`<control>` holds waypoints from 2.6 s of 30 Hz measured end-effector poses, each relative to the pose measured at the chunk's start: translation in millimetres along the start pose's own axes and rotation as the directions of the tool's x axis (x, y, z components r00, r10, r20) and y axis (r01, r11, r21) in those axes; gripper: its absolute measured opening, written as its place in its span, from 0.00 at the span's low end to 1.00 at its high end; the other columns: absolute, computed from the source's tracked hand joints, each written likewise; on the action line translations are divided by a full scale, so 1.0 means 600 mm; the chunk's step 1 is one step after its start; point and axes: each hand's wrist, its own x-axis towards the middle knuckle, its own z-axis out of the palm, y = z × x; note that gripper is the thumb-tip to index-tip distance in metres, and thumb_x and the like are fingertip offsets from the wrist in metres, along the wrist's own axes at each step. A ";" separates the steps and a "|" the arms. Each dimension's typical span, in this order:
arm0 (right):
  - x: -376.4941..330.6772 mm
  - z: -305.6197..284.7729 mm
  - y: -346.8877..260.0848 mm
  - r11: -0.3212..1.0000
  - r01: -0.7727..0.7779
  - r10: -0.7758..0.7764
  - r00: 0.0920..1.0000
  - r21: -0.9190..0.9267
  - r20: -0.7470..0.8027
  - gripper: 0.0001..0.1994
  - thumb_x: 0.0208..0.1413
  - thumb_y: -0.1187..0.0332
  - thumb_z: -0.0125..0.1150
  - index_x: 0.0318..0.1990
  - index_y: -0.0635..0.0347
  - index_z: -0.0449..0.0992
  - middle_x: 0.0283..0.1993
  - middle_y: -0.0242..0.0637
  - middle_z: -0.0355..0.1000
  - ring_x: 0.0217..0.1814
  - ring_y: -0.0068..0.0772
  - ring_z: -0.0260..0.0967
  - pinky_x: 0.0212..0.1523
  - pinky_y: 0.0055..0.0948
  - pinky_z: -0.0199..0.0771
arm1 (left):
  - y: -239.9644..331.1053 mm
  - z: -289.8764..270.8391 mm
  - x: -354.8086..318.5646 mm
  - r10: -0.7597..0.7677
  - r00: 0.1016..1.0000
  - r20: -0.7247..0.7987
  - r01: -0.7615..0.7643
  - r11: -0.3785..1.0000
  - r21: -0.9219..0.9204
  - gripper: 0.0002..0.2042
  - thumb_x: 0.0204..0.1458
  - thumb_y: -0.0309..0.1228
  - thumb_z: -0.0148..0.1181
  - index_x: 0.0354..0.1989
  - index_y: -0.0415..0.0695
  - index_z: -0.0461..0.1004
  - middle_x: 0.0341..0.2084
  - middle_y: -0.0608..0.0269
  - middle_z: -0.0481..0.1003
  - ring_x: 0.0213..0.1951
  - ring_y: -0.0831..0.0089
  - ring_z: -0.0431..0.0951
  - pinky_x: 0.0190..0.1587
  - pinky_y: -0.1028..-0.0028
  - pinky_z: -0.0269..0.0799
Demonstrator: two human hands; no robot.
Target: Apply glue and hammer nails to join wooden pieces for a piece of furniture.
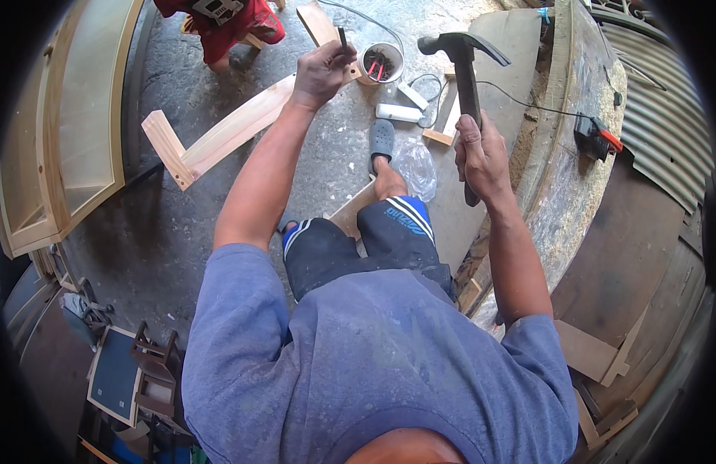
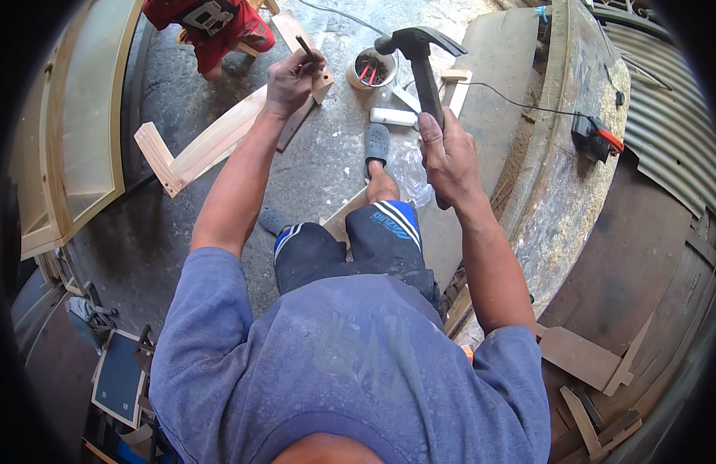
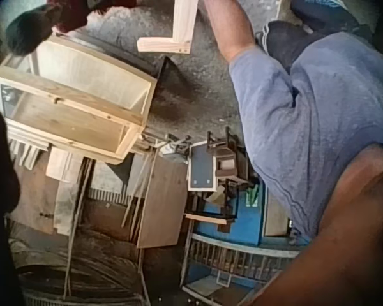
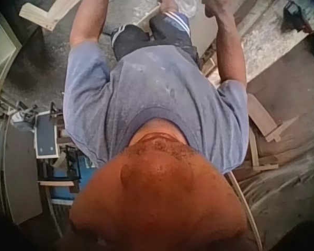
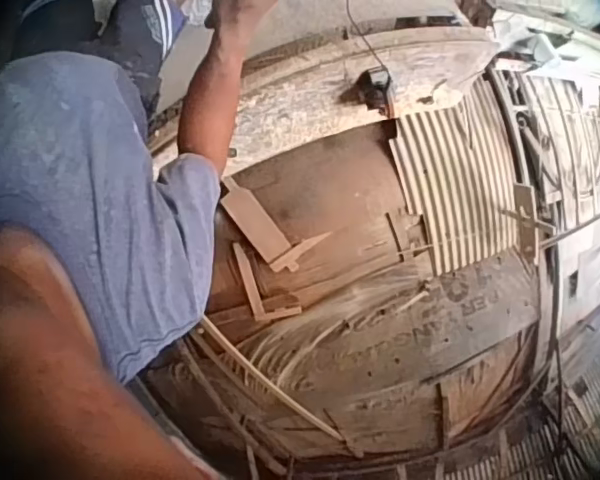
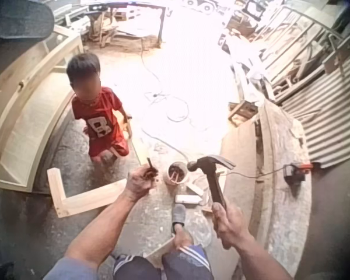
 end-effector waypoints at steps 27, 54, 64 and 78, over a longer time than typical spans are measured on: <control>0.027 0.034 -0.061 0.806 0.487 -0.526 0.850 -0.335 -0.030 0.12 0.61 0.62 0.54 0.34 0.63 0.67 0.16 0.30 0.65 0.15 0.30 0.64 0.17 0.34 0.63 | -0.012 0.011 -0.005 0.160 0.987 0.021 -0.161 0.982 0.100 0.09 0.48 0.16 0.57 0.38 0.38 0.76 0.30 0.57 0.80 0.34 0.69 0.82 0.36 0.74 0.78; 0.228 0.375 -0.034 0.777 0.339 -0.443 0.893 0.530 0.079 0.08 0.61 0.68 0.57 0.39 0.61 0.64 0.21 0.32 0.64 0.20 0.23 0.65 0.22 0.23 0.69 | -0.016 -0.468 -0.348 -0.227 0.769 -0.597 0.379 0.915 0.140 0.06 0.53 0.29 0.63 0.35 0.40 0.77 0.29 0.67 0.78 0.31 0.81 0.77 0.36 0.80 0.73; 0.184 0.390 -0.070 0.762 0.476 -0.550 0.833 0.440 0.051 0.10 0.64 0.64 0.52 0.38 0.61 0.64 0.20 0.30 0.62 0.18 0.21 0.61 0.21 0.23 0.66 | -0.031 -0.499 -0.359 -0.099 0.907 -0.409 0.189 0.964 0.186 0.07 0.51 0.14 0.57 0.35 0.39 0.75 0.29 0.64 0.78 0.34 0.77 0.79 0.38 0.77 0.76; -0.063 0.418 -0.306 0.624 0.772 -0.535 0.533 -0.119 0.655 0.17 0.64 0.58 0.47 0.51 0.63 0.65 0.22 0.48 0.68 0.24 0.51 0.70 0.27 0.41 0.66 | -0.041 -0.502 -0.368 -0.060 0.920 -0.388 0.094 0.993 0.070 0.12 0.49 0.08 0.49 0.36 0.37 0.74 0.31 0.61 0.77 0.36 0.75 0.79 0.39 0.77 0.77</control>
